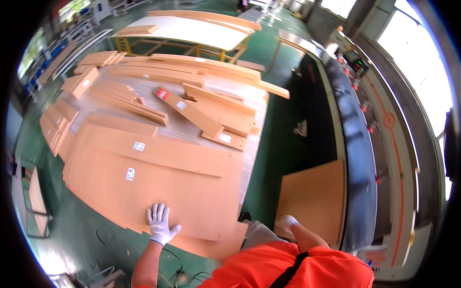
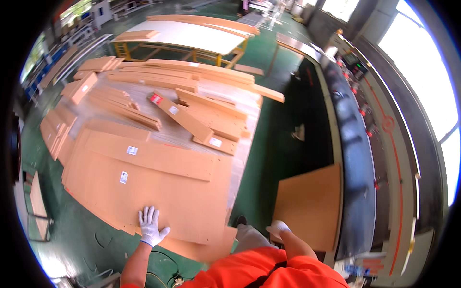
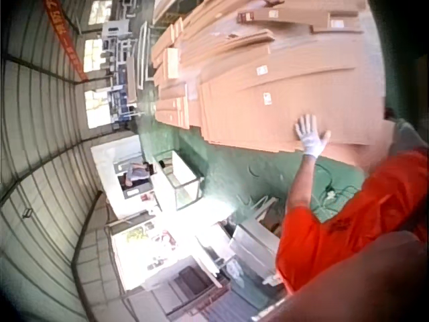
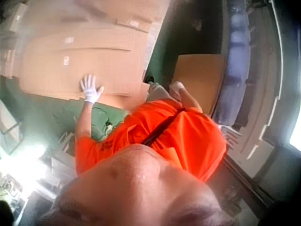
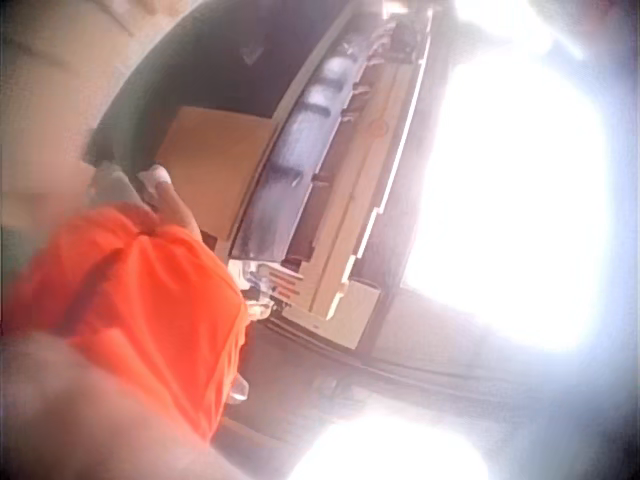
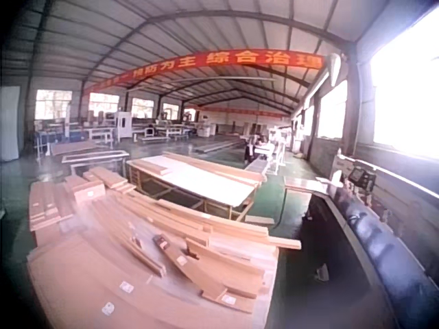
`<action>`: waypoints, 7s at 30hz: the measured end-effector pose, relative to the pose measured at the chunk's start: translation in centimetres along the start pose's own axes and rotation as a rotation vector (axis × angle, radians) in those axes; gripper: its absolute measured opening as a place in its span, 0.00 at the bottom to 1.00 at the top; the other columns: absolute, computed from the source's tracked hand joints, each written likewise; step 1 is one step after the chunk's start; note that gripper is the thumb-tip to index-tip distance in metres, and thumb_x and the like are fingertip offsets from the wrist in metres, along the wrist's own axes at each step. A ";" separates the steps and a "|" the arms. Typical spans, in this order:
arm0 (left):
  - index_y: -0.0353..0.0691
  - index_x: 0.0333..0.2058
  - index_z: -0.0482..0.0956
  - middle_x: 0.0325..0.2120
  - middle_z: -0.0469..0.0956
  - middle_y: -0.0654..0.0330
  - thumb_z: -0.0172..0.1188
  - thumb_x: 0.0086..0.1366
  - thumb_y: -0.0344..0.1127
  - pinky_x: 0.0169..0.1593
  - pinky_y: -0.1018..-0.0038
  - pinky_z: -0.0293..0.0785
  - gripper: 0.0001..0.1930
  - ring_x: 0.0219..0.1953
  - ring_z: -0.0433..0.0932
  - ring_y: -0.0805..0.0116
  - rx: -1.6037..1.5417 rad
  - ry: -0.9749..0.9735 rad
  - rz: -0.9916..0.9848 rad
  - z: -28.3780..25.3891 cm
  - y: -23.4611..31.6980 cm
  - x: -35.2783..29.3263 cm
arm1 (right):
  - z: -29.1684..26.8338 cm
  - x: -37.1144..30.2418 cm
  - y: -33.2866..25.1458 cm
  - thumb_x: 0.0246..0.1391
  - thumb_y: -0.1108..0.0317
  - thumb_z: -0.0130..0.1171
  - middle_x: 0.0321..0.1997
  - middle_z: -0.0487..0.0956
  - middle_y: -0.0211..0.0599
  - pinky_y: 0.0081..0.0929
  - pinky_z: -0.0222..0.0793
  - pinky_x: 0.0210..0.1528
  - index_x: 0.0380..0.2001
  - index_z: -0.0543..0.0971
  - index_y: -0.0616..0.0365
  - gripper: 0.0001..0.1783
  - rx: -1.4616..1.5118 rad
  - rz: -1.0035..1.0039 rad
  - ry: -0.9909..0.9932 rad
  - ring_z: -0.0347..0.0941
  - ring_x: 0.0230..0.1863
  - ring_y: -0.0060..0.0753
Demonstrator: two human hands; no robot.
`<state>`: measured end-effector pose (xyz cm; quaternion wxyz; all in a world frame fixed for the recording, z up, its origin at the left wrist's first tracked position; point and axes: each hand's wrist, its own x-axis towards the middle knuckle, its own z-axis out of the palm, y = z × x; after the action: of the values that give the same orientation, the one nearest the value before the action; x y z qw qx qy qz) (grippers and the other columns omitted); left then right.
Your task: The person organizes various wood boards by hand on a workbench, picking up long and short pieces and stacking them together.
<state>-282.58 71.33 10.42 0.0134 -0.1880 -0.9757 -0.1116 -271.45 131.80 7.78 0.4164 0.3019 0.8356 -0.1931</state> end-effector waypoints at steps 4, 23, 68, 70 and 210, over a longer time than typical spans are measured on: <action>0.35 0.61 0.73 0.66 0.68 0.43 0.73 0.51 0.56 0.75 0.34 0.45 0.43 0.74 0.58 0.38 -0.031 0.073 -0.032 -0.7 0.9 1.1 | -1.6 10.4 6.2 0.62 0.39 0.60 0.60 0.84 0.39 0.39 0.74 0.60 0.58 0.85 0.50 0.32 -0.227 -0.029 -0.096 0.79 0.59 0.47; 0.30 0.55 0.76 0.58 0.76 0.43 0.67 0.65 0.29 0.65 0.56 0.71 0.21 0.59 0.76 0.44 -0.375 0.653 -0.881 3.5 19.9 23.0 | -49.0 28.9 -20.2 0.42 0.49 0.80 0.65 0.78 0.60 0.40 0.76 0.62 0.76 0.57 0.59 0.63 0.091 -0.674 0.491 0.79 0.61 0.57; 0.42 0.65 0.67 0.53 0.78 0.61 0.64 0.72 0.40 0.52 0.58 0.81 0.27 0.52 0.81 0.63 -2.241 0.029 -1.002 23.3 50.5 86.8 | -71.2 44.9 -39.9 0.40 0.48 0.78 0.65 0.77 0.52 0.39 0.70 0.69 0.69 0.70 0.64 0.55 -0.301 -1.016 -0.146 0.75 0.65 0.50; 0.43 0.65 0.67 0.54 0.78 0.61 0.65 0.72 0.40 0.54 0.57 0.80 0.27 0.53 0.81 0.62 -2.226 0.027 -0.930 24.0 50.8 86.9 | -70.3 45.3 -38.5 0.38 0.48 0.79 0.67 0.74 0.55 0.41 0.70 0.69 0.69 0.70 0.62 0.56 -0.286 -1.019 -0.105 0.73 0.67 0.55; 0.30 0.59 0.75 0.53 0.81 0.48 0.72 0.62 0.48 0.62 0.52 0.79 0.34 0.56 0.82 0.48 -2.036 1.464 -0.402 -11.3 12.0 -3.0 | -13.2 -4.7 -25.0 0.41 0.55 0.82 0.48 0.85 0.46 0.37 0.78 0.53 0.61 0.74 0.72 0.48 -0.157 -0.981 -0.482 0.81 0.45 0.38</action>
<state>-275.53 78.52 23.78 0.3804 0.1431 -0.2250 -0.8856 -293.47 119.21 20.97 0.4783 -0.2076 0.7710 -0.3655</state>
